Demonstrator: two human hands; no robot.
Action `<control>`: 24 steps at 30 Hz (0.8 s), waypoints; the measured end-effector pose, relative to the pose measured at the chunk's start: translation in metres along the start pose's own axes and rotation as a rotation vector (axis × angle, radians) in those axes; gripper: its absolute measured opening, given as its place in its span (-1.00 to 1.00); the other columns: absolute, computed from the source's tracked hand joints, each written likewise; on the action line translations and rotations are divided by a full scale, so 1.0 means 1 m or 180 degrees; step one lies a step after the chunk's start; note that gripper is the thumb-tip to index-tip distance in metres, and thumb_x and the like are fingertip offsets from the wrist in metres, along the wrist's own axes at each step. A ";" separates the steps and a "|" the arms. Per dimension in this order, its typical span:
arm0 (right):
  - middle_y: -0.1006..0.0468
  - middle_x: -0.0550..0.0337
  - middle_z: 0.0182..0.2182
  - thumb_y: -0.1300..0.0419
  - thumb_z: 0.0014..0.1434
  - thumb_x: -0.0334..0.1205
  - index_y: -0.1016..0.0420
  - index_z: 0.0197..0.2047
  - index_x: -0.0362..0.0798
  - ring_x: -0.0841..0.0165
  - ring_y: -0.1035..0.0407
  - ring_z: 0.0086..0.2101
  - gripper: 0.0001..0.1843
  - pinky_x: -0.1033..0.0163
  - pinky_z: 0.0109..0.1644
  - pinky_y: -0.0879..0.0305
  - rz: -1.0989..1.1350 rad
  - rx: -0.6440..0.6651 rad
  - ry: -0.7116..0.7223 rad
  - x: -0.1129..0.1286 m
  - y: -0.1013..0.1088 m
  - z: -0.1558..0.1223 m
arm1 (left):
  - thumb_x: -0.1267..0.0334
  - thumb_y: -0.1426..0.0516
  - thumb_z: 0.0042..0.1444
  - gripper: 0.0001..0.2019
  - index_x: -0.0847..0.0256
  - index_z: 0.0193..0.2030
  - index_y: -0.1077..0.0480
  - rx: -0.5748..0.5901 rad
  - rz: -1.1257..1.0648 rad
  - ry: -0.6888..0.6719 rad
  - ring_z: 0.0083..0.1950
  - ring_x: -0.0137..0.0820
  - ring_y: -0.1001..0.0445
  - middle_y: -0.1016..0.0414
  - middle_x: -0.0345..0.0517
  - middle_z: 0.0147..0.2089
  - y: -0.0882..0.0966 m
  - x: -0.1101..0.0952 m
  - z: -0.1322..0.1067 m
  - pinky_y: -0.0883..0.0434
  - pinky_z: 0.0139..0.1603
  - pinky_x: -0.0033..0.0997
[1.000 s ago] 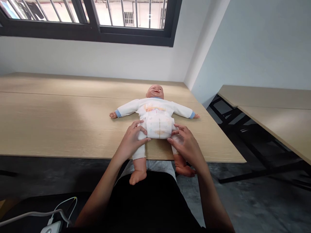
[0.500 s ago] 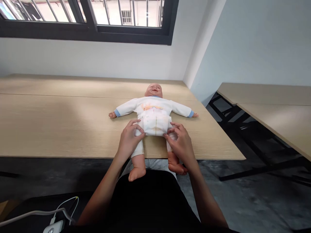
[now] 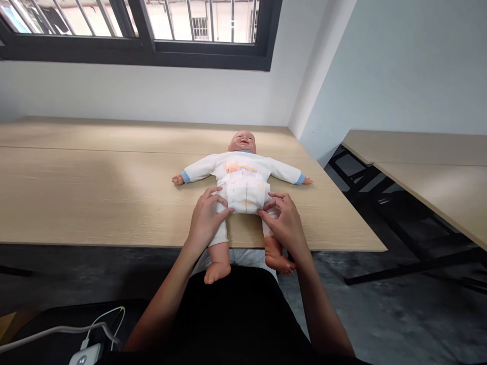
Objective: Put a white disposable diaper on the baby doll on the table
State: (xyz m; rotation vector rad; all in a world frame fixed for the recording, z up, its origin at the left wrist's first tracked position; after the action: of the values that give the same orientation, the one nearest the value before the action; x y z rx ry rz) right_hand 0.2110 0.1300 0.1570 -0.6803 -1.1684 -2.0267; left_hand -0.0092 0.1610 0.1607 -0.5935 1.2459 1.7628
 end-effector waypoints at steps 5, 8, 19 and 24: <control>-0.42 0.02 -0.06 -0.34 0.13 -0.19 -0.46 -0.39 -0.01 0.09 -0.35 0.07 -0.86 -0.11 0.28 -0.22 0.0048 0.0026 -0.0026 -0.007 -0.002 0.003 | 0.35 -0.33 0.03 -0.87 0.19 -0.44 -0.46 -0.0051 0.0000 0.0079 0.21 -0.09 -0.45 -0.46 -0.04 0.19 -0.001 0.000 0.002 -0.33 0.23 -0.08; -0.41 0.03 -0.10 -0.33 0.12 -0.17 -0.47 -0.39 -0.01 0.09 -0.35 0.07 -0.85 -0.12 0.28 -0.21 0.0114 0.0035 -0.0061 -0.011 -0.004 0.004 | 0.38 -0.31 0.03 -0.88 0.19 -0.45 -0.46 -0.0069 -0.0025 0.0067 0.21 -0.10 -0.44 -0.45 -0.03 0.18 -0.001 0.001 0.003 -0.30 0.26 -0.05; -0.49 -0.03 0.03 -0.22 0.18 0.12 -0.40 -0.11 0.03 0.16 -0.41 0.13 -0.63 0.00 0.28 -0.37 0.2993 -0.0132 -0.1816 -0.091 0.000 0.031 | 0.18 -0.34 0.05 -0.70 0.21 -0.10 -0.46 -0.0246 -0.2745 0.1669 0.00 -0.33 -0.52 -0.53 -0.04 0.00 0.017 0.076 0.016 -0.46 0.06 -0.35; -0.54 -0.07 -0.10 -0.12 0.25 -0.02 -0.38 -0.30 -0.01 0.23 -0.48 0.05 -0.77 0.08 0.25 -0.41 0.2991 -0.0343 -0.2787 -0.126 -0.029 0.067 | 0.24 -0.19 0.19 -0.88 0.26 -0.22 -0.45 0.0025 -0.3172 0.2645 -0.02 -0.29 -0.56 -0.56 0.10 -0.13 -0.016 0.105 0.055 -0.53 0.07 -0.31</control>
State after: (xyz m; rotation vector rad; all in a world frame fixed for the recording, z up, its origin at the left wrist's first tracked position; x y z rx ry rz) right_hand 0.2736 0.2378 0.0820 -1.8601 -0.8686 -0.9732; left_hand -0.0433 0.2530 0.0920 -1.6928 1.1200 0.6530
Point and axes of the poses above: each hand's wrist, its own z-axis towards the middle knuckle, its own y-axis out of the back of the hand, x = y × z, the point moved 10 cm from there along z, towards the middle knuckle
